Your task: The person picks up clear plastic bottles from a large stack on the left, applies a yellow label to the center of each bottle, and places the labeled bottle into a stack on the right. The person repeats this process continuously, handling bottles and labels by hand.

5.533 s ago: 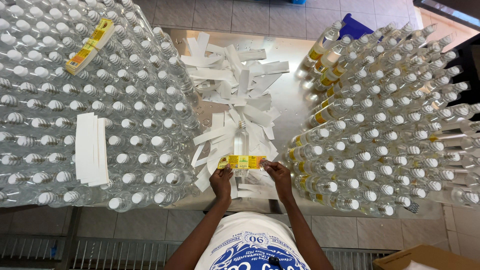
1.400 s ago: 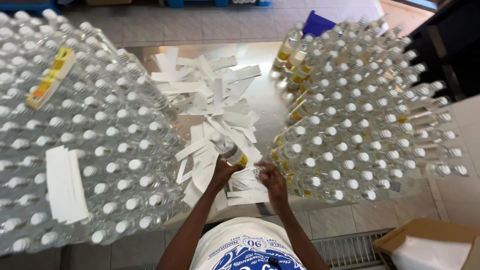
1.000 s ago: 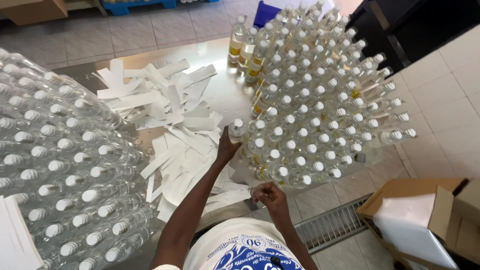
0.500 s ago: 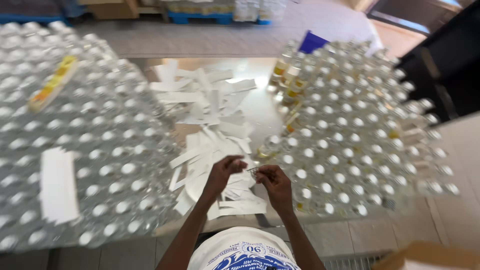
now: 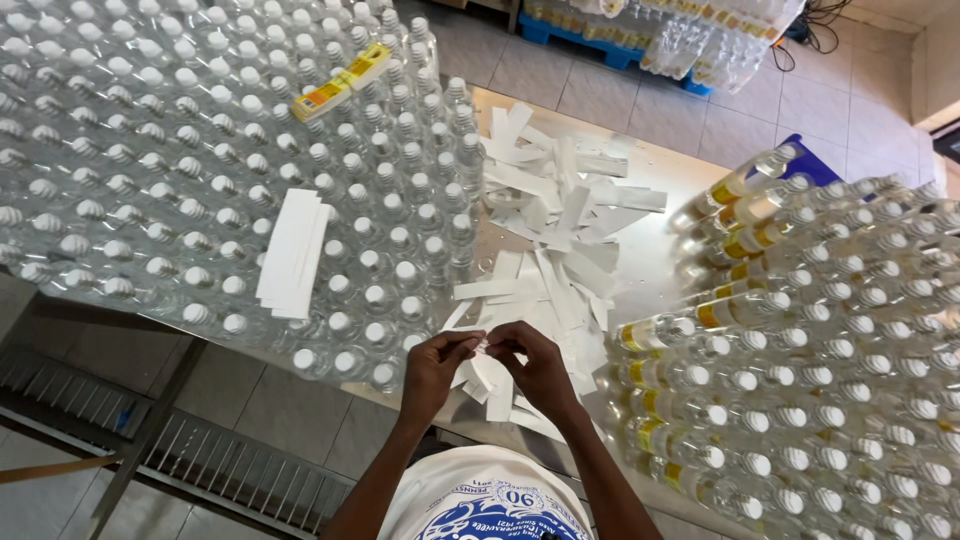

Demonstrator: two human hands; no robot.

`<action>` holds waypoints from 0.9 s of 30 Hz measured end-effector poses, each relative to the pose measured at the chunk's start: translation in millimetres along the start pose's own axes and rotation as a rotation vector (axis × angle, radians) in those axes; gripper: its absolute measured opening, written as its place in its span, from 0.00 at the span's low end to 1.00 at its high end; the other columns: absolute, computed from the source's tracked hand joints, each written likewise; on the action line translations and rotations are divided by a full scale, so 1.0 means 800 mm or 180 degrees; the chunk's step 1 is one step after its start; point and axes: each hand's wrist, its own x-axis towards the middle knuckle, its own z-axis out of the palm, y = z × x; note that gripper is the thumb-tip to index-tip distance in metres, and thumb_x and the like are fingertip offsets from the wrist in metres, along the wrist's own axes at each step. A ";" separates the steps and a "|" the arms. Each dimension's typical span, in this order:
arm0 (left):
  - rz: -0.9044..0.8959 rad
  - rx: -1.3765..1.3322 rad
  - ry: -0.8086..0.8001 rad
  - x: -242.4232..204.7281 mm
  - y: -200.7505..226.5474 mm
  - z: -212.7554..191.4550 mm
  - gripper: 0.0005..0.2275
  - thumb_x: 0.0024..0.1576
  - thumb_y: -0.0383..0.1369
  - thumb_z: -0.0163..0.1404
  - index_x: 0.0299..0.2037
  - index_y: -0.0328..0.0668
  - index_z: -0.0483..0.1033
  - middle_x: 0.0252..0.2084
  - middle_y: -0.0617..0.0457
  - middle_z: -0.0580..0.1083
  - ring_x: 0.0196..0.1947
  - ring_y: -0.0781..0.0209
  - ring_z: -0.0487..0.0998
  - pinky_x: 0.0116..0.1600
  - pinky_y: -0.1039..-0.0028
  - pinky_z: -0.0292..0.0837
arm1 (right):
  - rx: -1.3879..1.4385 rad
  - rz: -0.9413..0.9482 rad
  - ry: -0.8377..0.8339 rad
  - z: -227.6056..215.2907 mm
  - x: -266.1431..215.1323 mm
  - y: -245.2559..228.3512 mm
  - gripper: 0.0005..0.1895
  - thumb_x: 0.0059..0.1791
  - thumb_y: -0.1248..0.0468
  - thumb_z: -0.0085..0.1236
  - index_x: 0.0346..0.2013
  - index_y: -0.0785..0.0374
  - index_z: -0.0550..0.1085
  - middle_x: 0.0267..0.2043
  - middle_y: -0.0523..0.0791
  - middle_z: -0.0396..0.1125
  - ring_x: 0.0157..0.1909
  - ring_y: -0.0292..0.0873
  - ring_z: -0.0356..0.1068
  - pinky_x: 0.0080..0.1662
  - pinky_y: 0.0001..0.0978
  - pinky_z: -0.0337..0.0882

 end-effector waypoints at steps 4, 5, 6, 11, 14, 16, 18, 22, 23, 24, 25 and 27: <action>0.0003 -0.0063 0.0255 0.012 0.003 -0.032 0.06 0.61 0.25 0.64 0.44 0.28 0.87 0.43 0.38 0.87 0.42 0.61 0.86 0.52 0.66 0.86 | -0.0091 -0.0313 -0.0088 0.028 0.031 0.003 0.08 0.48 0.71 0.74 0.40 0.62 0.83 0.40 0.48 0.80 0.43 0.47 0.83 0.46 0.40 0.84; 0.0007 -0.0255 0.0307 0.019 -0.007 -0.040 0.06 0.60 0.24 0.65 0.43 0.28 0.86 0.42 0.38 0.87 0.41 0.59 0.86 0.51 0.66 0.87 | -0.0024 -0.0274 -0.0013 0.033 0.039 0.002 0.09 0.47 0.70 0.75 0.40 0.62 0.83 0.38 0.47 0.79 0.41 0.45 0.82 0.45 0.39 0.84; 0.0011 -0.0446 0.0358 0.027 -0.016 -0.048 0.06 0.60 0.24 0.65 0.42 0.27 0.85 0.40 0.37 0.86 0.41 0.57 0.87 0.50 0.67 0.87 | 0.0042 -0.0235 0.0062 0.038 0.046 0.001 0.09 0.47 0.70 0.76 0.40 0.62 0.82 0.35 0.47 0.79 0.39 0.44 0.82 0.44 0.38 0.84; 0.0192 -0.0808 0.0175 0.032 0.038 -0.073 0.11 0.59 0.26 0.65 0.49 0.29 0.82 0.45 0.39 0.86 0.46 0.58 0.87 0.54 0.64 0.86 | 0.0224 -0.0219 -0.0008 0.059 0.076 -0.019 0.11 0.48 0.74 0.72 0.43 0.65 0.81 0.37 0.49 0.81 0.41 0.46 0.83 0.46 0.40 0.85; 0.0367 -0.0744 0.0029 0.048 0.028 -0.096 0.15 0.60 0.26 0.64 0.56 0.29 0.81 0.47 0.38 0.86 0.47 0.58 0.87 0.54 0.66 0.86 | 0.0145 -0.0231 -0.0117 0.070 0.089 -0.027 0.08 0.49 0.74 0.71 0.42 0.65 0.81 0.38 0.50 0.82 0.42 0.47 0.84 0.47 0.41 0.84; 0.0422 -0.0633 0.0017 0.060 0.020 -0.109 0.15 0.60 0.25 0.63 0.57 0.29 0.82 0.47 0.39 0.85 0.47 0.59 0.87 0.54 0.67 0.86 | 0.0113 -0.0241 -0.0148 0.077 0.098 -0.027 0.07 0.50 0.73 0.70 0.42 0.65 0.81 0.38 0.50 0.82 0.43 0.46 0.84 0.47 0.41 0.84; 0.0413 -0.0694 -0.0127 0.076 0.018 -0.121 0.15 0.60 0.26 0.64 0.56 0.29 0.83 0.45 0.42 0.85 0.46 0.61 0.87 0.54 0.68 0.86 | 0.0331 -0.0187 -0.0205 0.082 0.109 -0.024 0.07 0.50 0.74 0.70 0.42 0.65 0.82 0.38 0.49 0.82 0.44 0.41 0.83 0.48 0.38 0.84; 0.0617 -0.0148 -0.0239 0.095 0.035 -0.141 0.14 0.58 0.24 0.66 0.54 0.34 0.86 0.46 0.43 0.86 0.48 0.61 0.86 0.55 0.66 0.86 | 0.0295 -0.0216 -0.0343 0.094 0.133 -0.027 0.08 0.49 0.75 0.70 0.43 0.67 0.84 0.39 0.52 0.82 0.45 0.44 0.83 0.50 0.40 0.84; 0.0660 0.0028 -0.0241 0.095 0.046 -0.142 0.12 0.58 0.25 0.67 0.51 0.36 0.87 0.44 0.45 0.86 0.47 0.62 0.87 0.56 0.67 0.85 | 0.0258 -0.0244 -0.0449 0.096 0.139 -0.027 0.08 0.50 0.76 0.68 0.43 0.67 0.84 0.40 0.52 0.82 0.47 0.46 0.83 0.51 0.42 0.84; 0.0702 0.0203 -0.0244 0.096 0.056 -0.143 0.10 0.57 0.26 0.67 0.49 0.39 0.87 0.42 0.47 0.86 0.46 0.63 0.87 0.56 0.69 0.84 | 0.0222 -0.0273 -0.0555 0.098 0.146 -0.026 0.09 0.50 0.77 0.66 0.43 0.66 0.84 0.42 0.52 0.82 0.48 0.48 0.83 0.52 0.43 0.84; 0.0703 0.0206 -0.0249 0.099 0.061 -0.145 0.10 0.57 0.26 0.67 0.49 0.39 0.87 0.42 0.47 0.86 0.46 0.63 0.87 0.56 0.69 0.84 | 0.0223 -0.0274 -0.0549 0.099 0.151 -0.028 0.09 0.50 0.77 0.66 0.43 0.66 0.84 0.42 0.52 0.82 0.48 0.48 0.83 0.52 0.43 0.84; 0.0806 0.0536 -0.0306 0.104 0.070 -0.148 0.10 0.58 0.26 0.66 0.49 0.41 0.86 0.42 0.47 0.86 0.47 0.59 0.88 0.57 0.67 0.84 | 0.0149 -0.0309 -0.0733 0.101 0.161 -0.030 0.08 0.52 0.76 0.66 0.44 0.66 0.83 0.44 0.52 0.81 0.49 0.50 0.83 0.53 0.46 0.83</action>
